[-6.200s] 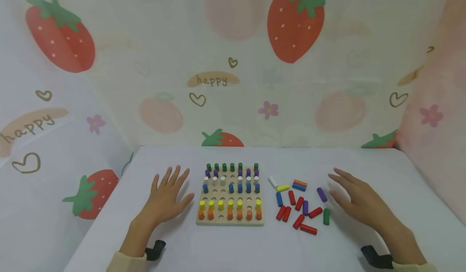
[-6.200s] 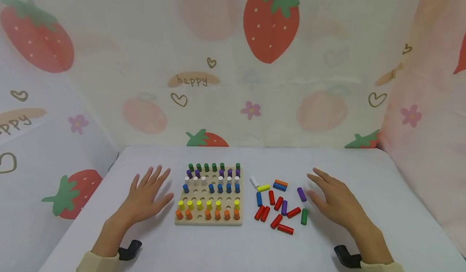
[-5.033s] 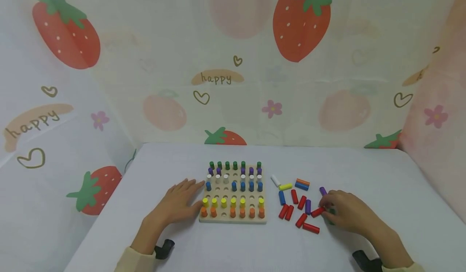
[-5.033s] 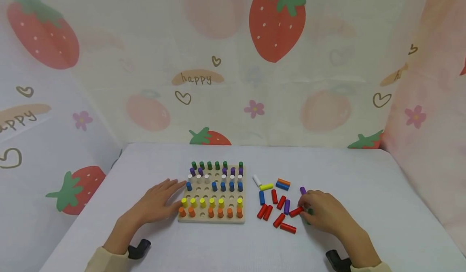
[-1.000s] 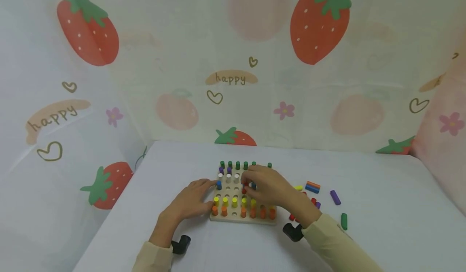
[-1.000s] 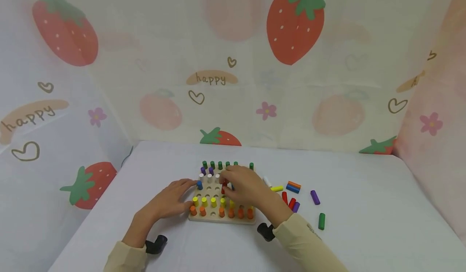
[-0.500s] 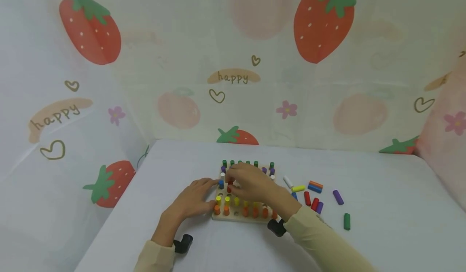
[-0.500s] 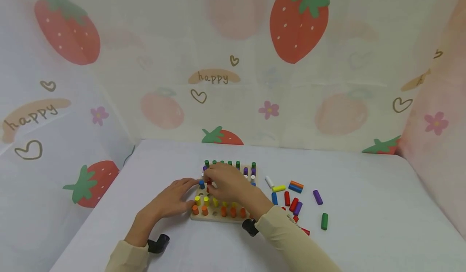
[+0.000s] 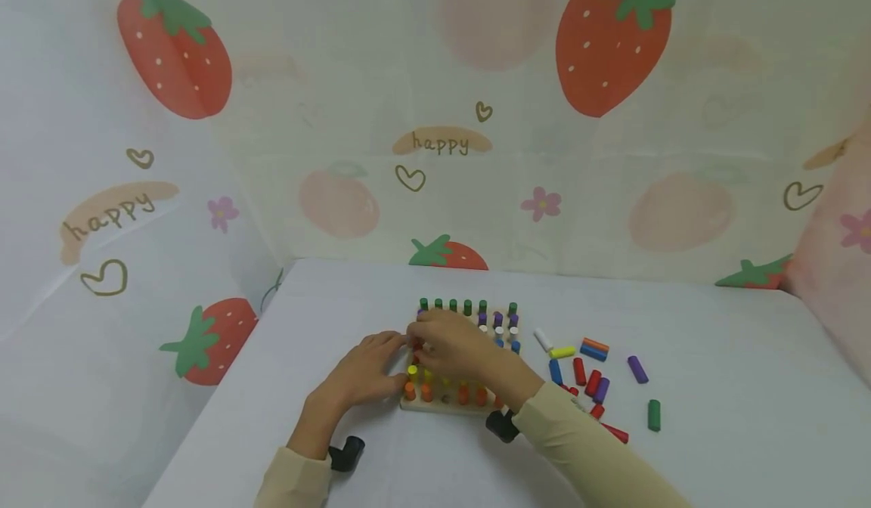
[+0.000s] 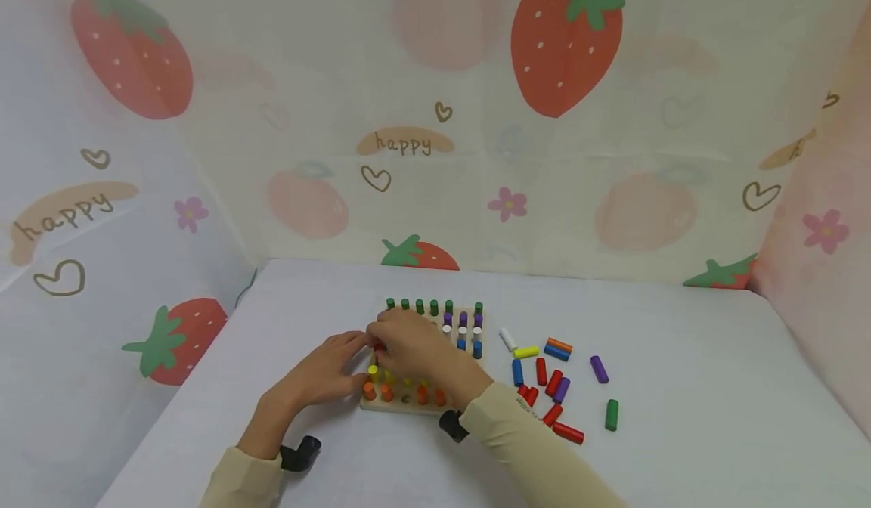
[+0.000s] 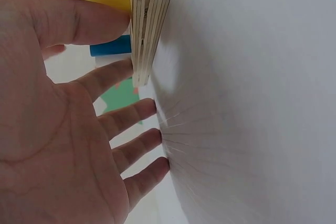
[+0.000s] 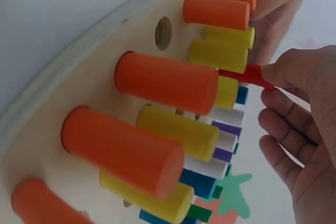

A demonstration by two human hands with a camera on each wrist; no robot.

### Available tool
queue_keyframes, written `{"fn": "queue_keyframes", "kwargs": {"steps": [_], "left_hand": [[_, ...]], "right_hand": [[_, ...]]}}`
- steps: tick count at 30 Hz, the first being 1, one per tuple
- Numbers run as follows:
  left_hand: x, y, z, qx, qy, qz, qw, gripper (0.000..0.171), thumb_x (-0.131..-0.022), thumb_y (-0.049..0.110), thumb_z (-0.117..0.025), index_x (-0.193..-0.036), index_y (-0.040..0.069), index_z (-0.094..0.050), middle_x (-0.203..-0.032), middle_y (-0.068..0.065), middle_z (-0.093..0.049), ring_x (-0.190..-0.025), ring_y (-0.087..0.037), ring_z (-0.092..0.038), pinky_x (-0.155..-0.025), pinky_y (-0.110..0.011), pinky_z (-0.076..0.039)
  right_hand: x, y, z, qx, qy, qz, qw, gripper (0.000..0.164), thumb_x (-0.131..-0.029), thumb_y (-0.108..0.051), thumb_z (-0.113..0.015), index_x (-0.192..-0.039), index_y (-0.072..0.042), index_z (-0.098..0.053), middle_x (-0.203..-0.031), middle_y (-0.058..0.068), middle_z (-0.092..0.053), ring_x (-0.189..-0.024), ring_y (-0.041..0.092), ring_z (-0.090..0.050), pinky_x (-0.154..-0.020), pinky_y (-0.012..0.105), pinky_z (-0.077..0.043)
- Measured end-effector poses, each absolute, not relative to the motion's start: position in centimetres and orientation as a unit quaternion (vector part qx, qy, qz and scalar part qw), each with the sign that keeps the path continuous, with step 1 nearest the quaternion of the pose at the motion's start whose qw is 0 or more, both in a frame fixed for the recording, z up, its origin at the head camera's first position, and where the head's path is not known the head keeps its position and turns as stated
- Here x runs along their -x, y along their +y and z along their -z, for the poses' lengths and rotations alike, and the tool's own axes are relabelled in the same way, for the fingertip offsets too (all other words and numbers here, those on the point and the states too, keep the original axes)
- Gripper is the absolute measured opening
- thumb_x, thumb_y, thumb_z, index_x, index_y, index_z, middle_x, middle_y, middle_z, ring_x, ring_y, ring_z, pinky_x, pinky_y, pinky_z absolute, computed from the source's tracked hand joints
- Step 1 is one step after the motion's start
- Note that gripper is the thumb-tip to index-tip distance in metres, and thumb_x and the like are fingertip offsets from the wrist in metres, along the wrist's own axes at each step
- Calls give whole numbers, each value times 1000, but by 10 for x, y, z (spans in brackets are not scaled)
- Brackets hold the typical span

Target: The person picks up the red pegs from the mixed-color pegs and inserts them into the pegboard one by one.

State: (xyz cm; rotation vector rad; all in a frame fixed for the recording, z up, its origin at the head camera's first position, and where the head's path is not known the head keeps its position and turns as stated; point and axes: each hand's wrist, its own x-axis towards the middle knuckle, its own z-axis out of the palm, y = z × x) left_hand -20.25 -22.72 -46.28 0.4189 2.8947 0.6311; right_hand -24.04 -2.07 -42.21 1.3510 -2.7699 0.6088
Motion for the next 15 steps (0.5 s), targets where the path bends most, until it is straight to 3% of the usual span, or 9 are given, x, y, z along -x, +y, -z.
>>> {"fn": "queue_keyframes", "kwargs": {"steps": [15], "left_hand": [[204, -227, 463, -137, 965, -208, 79, 66, -92, 31, -62, -155, 11, -53, -162, -14, -50, -154, -41, -42, -126, -62, -36]], "right_hand": [[237, -21, 426, -413, -897, -159, -8, 28, -99, -20, -73, -126, -14, -76, -115, 0, -75, -102, 15, -65, -99, 29, -60]]}}
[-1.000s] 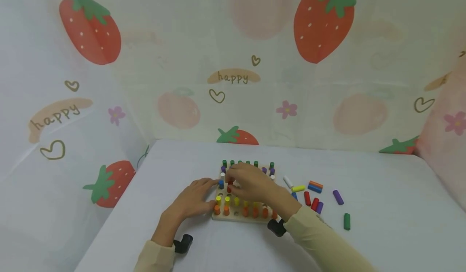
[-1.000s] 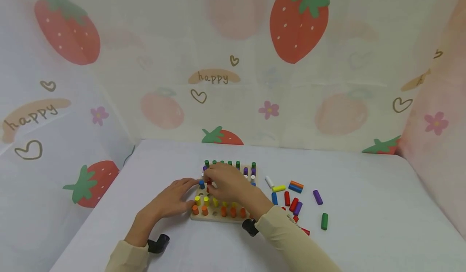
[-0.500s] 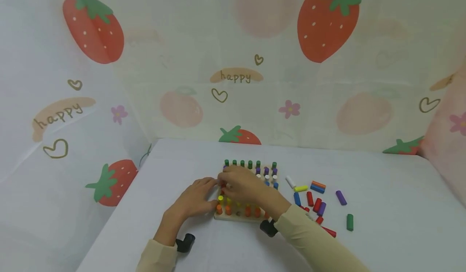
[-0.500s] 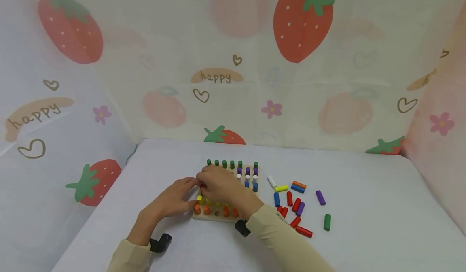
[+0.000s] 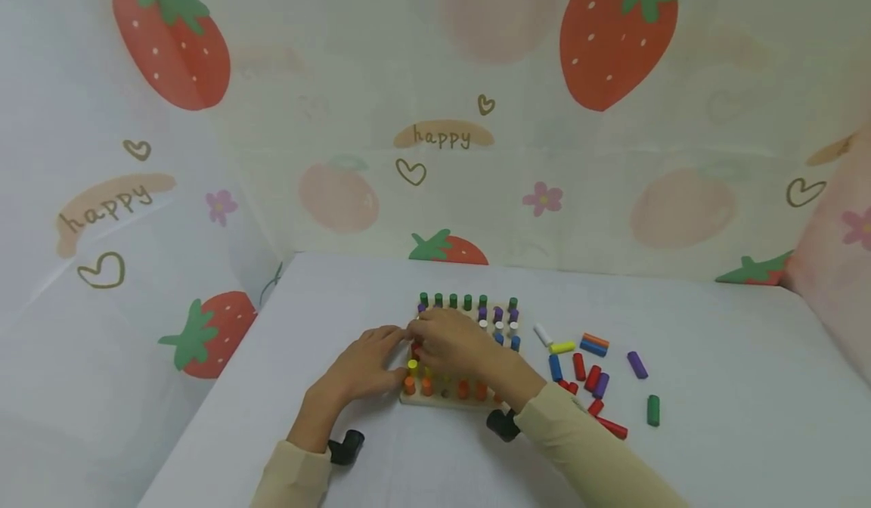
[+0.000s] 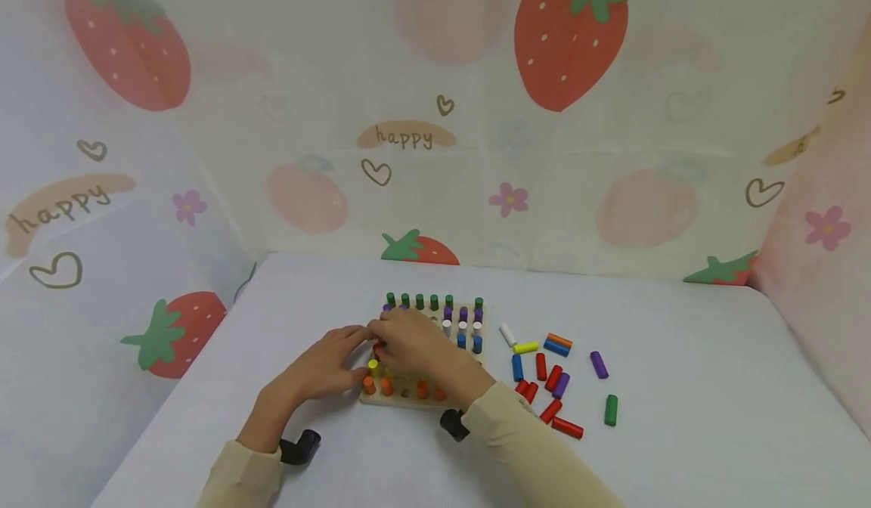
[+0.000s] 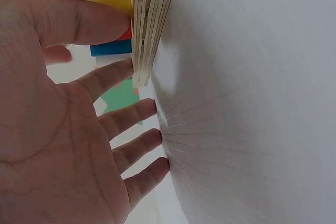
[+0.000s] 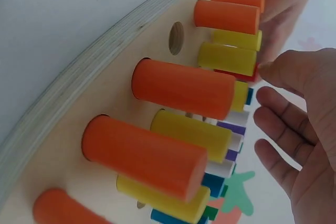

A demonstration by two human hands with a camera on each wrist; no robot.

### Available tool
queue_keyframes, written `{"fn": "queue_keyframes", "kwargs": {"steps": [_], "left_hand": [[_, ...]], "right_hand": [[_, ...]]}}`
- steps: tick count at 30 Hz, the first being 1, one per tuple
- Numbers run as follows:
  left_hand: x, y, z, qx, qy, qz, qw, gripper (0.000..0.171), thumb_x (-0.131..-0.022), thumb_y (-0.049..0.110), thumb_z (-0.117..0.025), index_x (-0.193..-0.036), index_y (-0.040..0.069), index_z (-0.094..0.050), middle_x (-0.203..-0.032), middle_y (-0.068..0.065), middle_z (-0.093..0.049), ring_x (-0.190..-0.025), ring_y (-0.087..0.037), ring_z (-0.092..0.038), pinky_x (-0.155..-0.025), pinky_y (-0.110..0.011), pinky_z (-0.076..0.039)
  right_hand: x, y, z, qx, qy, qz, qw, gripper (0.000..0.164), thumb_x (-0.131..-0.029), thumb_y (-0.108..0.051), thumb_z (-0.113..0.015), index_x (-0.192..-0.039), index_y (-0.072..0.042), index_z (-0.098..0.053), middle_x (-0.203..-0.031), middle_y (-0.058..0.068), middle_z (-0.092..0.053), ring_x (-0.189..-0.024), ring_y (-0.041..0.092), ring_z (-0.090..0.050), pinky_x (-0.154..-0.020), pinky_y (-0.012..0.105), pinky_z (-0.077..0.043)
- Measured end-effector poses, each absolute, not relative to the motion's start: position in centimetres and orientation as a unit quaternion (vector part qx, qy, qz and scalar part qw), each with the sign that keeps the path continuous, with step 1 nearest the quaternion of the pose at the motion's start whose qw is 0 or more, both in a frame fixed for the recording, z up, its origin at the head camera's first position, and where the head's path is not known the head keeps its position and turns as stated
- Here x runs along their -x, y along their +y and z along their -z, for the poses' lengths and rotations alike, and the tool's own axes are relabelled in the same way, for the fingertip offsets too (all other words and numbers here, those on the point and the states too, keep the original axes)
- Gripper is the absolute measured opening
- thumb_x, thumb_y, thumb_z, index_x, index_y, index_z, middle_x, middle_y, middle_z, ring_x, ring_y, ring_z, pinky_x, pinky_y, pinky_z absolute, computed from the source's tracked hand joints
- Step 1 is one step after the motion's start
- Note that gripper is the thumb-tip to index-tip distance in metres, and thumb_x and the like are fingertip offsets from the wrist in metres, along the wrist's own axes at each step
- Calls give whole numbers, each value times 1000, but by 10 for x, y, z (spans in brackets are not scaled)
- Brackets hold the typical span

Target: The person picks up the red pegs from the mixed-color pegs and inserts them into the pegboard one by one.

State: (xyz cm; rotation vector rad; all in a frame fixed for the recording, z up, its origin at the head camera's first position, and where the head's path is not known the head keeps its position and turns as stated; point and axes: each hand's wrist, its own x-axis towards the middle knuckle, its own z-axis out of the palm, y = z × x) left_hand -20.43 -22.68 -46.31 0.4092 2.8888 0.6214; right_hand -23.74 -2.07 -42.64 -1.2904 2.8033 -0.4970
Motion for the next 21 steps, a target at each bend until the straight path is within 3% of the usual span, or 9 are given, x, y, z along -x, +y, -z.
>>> {"fn": "queue_keyframes", "kwargs": {"steps": [21], "left_hand": [[205, -220, 461, -124, 970, -188, 93, 67, -92, 30, -58, -157, 16, -51, -163, -15, -49, -154, -41, -42, -126, -63, -37]], "right_hand": [[210, 60, 419, 336, 920, 200, -40, 21, -95, -21, -78, -116, -17, -79, -115, 1, -76, -105, 18, -67, -97, 40, -62]]}}
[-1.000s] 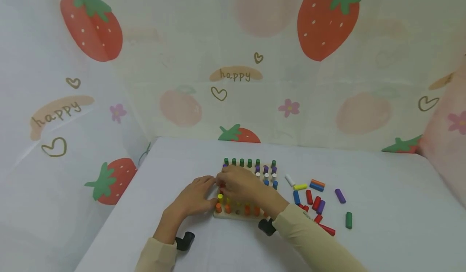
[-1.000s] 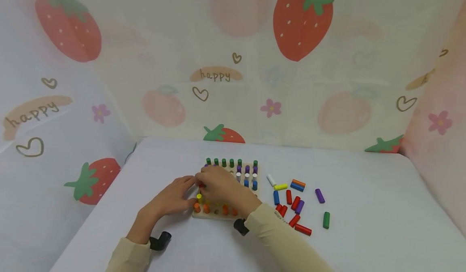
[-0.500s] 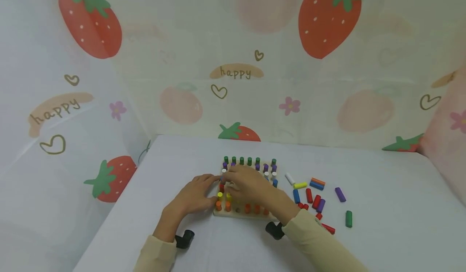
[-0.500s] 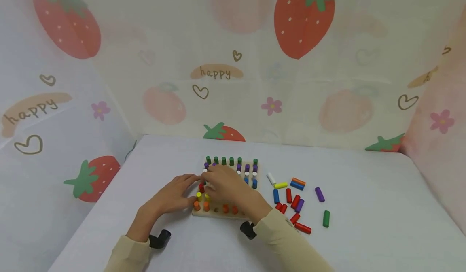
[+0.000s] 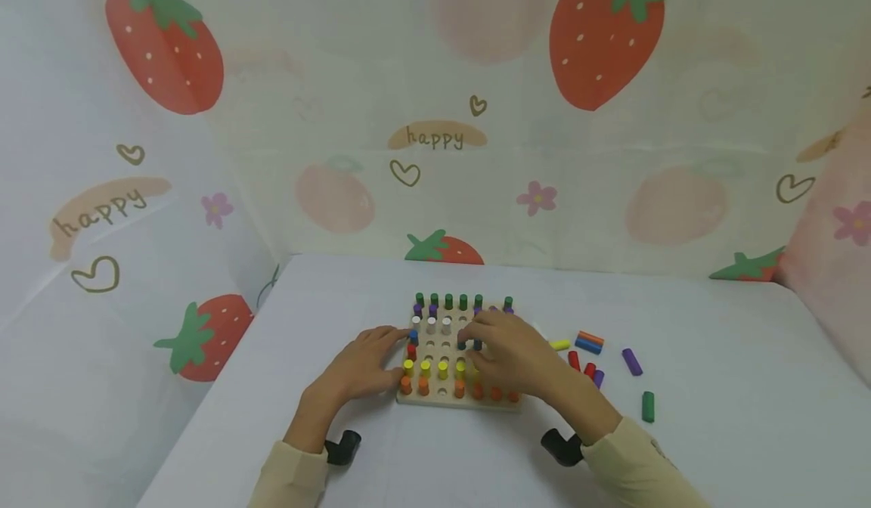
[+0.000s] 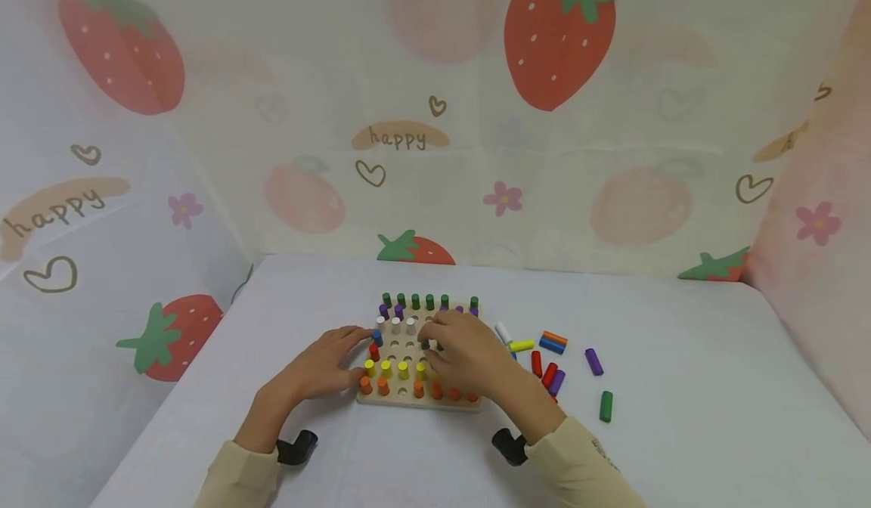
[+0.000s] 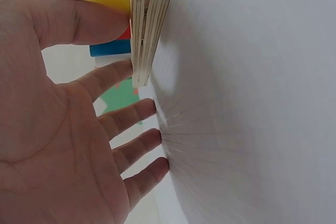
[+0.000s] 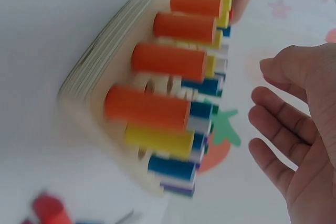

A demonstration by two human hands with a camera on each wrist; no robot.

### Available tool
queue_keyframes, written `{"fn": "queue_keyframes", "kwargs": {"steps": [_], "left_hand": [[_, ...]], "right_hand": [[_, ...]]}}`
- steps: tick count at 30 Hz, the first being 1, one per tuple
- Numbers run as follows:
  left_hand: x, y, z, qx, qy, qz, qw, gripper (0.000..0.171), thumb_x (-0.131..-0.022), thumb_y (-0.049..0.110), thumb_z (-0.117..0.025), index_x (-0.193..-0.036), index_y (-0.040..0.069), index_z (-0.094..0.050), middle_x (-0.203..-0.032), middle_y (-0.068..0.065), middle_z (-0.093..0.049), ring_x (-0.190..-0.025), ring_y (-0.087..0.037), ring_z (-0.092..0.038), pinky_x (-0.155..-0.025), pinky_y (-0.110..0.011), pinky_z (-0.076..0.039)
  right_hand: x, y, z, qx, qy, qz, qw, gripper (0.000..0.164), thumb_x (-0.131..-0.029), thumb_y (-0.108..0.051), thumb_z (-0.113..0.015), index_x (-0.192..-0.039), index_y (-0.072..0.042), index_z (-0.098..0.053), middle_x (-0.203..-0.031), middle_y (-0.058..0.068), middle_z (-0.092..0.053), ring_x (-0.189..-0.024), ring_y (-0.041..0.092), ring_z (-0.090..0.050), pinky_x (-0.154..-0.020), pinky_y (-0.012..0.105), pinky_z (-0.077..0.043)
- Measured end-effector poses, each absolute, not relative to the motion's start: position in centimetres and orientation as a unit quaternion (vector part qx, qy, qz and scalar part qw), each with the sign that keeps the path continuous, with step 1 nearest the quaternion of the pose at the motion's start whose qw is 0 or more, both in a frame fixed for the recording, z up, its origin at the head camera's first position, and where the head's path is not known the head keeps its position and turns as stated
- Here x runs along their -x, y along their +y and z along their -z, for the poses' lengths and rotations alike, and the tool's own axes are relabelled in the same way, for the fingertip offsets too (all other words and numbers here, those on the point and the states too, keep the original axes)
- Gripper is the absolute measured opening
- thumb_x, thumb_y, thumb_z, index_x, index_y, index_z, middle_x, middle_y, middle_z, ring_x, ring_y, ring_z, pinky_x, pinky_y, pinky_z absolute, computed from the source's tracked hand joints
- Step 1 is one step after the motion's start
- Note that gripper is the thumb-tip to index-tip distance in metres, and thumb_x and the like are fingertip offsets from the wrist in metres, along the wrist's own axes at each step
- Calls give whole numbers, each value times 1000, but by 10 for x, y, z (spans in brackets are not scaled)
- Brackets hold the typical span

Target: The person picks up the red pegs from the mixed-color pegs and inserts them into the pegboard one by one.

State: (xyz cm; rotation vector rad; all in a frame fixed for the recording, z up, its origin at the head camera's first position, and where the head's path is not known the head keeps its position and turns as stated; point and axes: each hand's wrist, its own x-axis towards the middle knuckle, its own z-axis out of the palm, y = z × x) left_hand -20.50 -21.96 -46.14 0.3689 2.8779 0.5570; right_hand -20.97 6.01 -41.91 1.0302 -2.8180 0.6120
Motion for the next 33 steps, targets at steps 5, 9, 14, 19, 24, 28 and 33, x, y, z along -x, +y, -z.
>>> {"fn": "queue_keyframes", "kwargs": {"steps": [5, 9, 14, 19, 24, 28, 33], "left_hand": [[205, -220, 462, -123, 970, -185, 95, 68, -91, 31, -59, -157, 16, -50, -163, -15, -49, -154, -41, -41, -126, -64, -37], [206, -221, 463, -124, 970, -185, 96, 68, -92, 31, -59, -157, 16, -50, -164, -15, -48, -154, -41, -41, -126, -64, -37], [206, -221, 462, -126, 970, -185, 94, 68, -92, 31, -58, -158, 16, -50, -164, -15, -48, -154, -41, -41, -126, -64, -37], [206, -220, 462, -125, 970, -187, 94, 68, -92, 31, -59, -157, 16, -50, -164, -15, -48, -155, -41, -41, -126, -64, -36], [205, -219, 464, -126, 970, -185, 95, 68, -91, 31, -58, -157, 16, -50, -164, -15, -48, -154, -41, -41, -126, -64, -36], [205, -219, 464, -124, 971, -183, 94, 68, -91, 30, -59, -157, 16, -51, -163, -15, -49, -154, -41, -42, -125, -65, -37], [205, -220, 464, -127, 971, -182, 89, 67, -92, 30, -59, -157, 16, -50, -163, -15, -49, -154, -41, -42, -125, -65, -37]], "right_hand": [[203, 87, 420, -330, -920, -197, 71, 20, -94, -18, -79, -114, -15, -78, -113, 2, -76, -104, 18, -69, -95, 41, -63], [198, 107, 422, -317, -925, -193, 83, 21, -93, -16, -80, -114, -14, -78, -114, 2, -75, -110, 22, -71, -98, 44, -63], [191, 129, 426, -288, -935, -191, 82, 22, -91, -15, -81, -113, -15, -78, -116, 2, -75, -116, 25, -71, -101, 47, -62], [181, 150, 431, -281, -937, -186, 91, 18, -90, -14, -82, -107, -15, -78, -109, 0, -76, -105, 21, -71, -96, 47, -64], [171, 173, 438, -268, -943, -173, 88, 16, -89, -15, -83, -104, -19, -78, -105, -2, -76, -92, 13, -65, -87, 41, -63], [164, 188, 443, -243, -955, -156, 72, 17, -88, -18, -84, -103, -22, -77, -106, -4, -75, -95, 13, -68, -87, 41, -65], [154, 201, 447, -223, -961, -151, 60, 13, -89, -23, -84, -101, -24, -78, -102, -8, -73, -94, 11, -67, -86, 39, -66]]}}
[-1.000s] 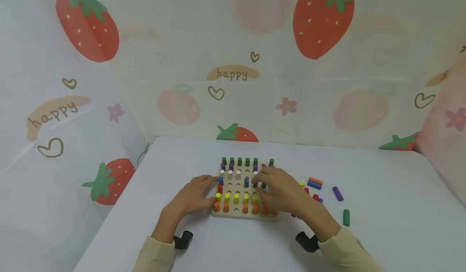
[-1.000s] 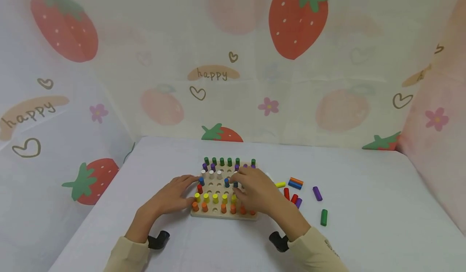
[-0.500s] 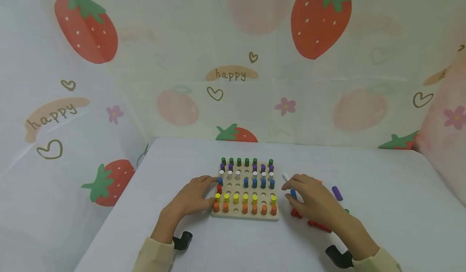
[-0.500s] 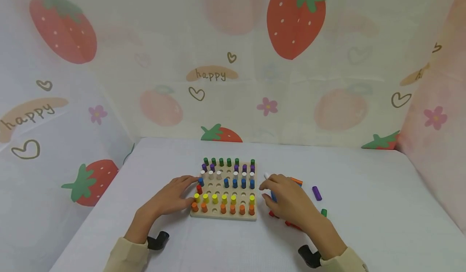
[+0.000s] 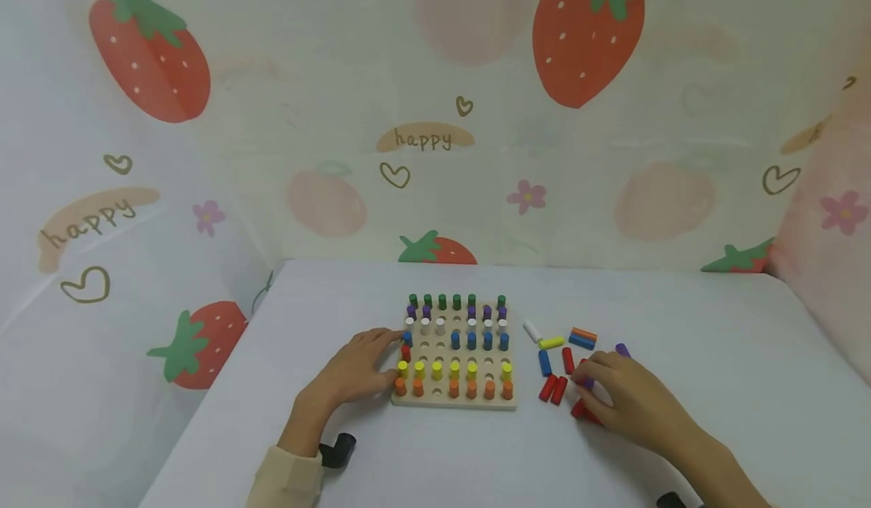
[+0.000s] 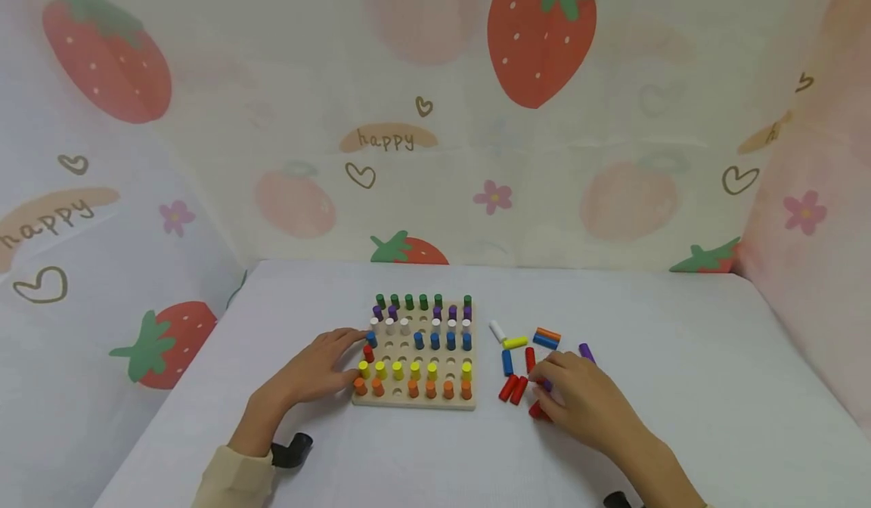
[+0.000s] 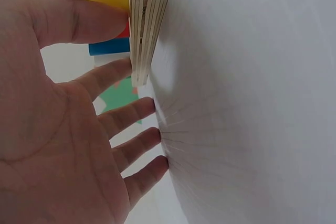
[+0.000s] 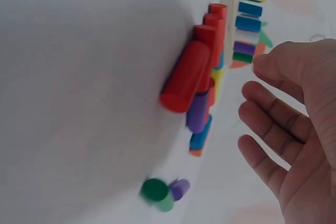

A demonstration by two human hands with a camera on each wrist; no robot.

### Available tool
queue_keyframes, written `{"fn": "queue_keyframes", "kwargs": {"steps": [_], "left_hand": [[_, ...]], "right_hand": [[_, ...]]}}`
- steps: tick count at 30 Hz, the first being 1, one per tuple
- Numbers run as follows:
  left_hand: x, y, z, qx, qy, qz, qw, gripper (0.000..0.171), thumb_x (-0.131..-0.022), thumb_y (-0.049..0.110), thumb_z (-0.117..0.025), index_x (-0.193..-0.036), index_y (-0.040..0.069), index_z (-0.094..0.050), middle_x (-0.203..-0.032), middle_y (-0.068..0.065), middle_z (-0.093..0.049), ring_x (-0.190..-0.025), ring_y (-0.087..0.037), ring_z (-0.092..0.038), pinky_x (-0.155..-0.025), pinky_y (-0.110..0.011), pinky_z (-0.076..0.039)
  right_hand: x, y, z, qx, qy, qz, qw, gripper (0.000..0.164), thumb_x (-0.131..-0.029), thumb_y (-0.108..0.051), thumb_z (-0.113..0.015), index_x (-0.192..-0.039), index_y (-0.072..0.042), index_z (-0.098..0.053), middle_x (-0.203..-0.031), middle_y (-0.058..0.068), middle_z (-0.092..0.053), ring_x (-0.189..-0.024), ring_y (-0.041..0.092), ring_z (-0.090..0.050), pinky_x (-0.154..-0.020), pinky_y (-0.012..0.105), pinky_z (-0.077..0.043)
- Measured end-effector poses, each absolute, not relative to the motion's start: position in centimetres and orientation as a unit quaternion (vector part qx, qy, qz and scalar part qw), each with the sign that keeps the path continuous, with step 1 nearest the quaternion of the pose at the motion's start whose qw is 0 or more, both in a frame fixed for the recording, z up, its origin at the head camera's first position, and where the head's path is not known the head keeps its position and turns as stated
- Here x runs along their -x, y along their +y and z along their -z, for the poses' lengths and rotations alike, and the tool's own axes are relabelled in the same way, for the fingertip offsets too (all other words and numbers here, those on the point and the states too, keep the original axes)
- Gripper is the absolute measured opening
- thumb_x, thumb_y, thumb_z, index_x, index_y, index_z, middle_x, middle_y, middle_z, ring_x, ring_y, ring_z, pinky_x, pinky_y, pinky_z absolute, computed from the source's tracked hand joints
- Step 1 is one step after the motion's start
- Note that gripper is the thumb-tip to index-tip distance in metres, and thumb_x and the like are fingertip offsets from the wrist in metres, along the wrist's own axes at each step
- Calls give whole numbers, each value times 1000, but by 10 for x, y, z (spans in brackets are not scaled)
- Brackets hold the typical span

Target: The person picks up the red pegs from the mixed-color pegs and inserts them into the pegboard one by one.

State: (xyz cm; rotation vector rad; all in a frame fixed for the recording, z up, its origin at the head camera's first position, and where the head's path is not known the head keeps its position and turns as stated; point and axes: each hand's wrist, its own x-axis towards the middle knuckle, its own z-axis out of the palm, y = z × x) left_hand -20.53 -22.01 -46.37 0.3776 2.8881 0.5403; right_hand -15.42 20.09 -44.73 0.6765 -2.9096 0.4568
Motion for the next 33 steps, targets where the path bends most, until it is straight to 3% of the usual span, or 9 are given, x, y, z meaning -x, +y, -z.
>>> {"fn": "queue_keyframes", "kwargs": {"steps": [15, 25, 33], "left_hand": [[206, -225, 466, -134, 968, -194, 88, 68, -91, 30, -60, -157, 16, -51, -162, -15, -50, -153, -41, -43, -124, -66, -38], [207, -221, 465, -133, 969, -187, 90, 68, -92, 32, -60, -157, 15, -50, -163, -16, -48, -154, -42, -42, -125, -65, -37], [208, -221, 466, -131, 970, -185, 90, 68, -92, 33, -60, -157, 15, -50, -163, -15, -49, -154, -41, -42, -126, -65, -37]], "right_hand": [[137, 220, 457, -185, -974, -131, -5, 14, -86, -32, -86, -97, -29, -77, -89, -17, -65, -84, 1, -60, -80, 30, -64], [134, 234, 467, -165, -977, -129, -44, 19, -83, -33, -88, -95, -25, -78, -89, -15, -67, -88, 6, -62, -87, 41, -65], [134, 237, 468, -172, -977, -120, -37, 19, -81, -31, -90, -95, -24, -78, -88, -14, -68, -86, 7, -63, -88, 43, -65]]}}
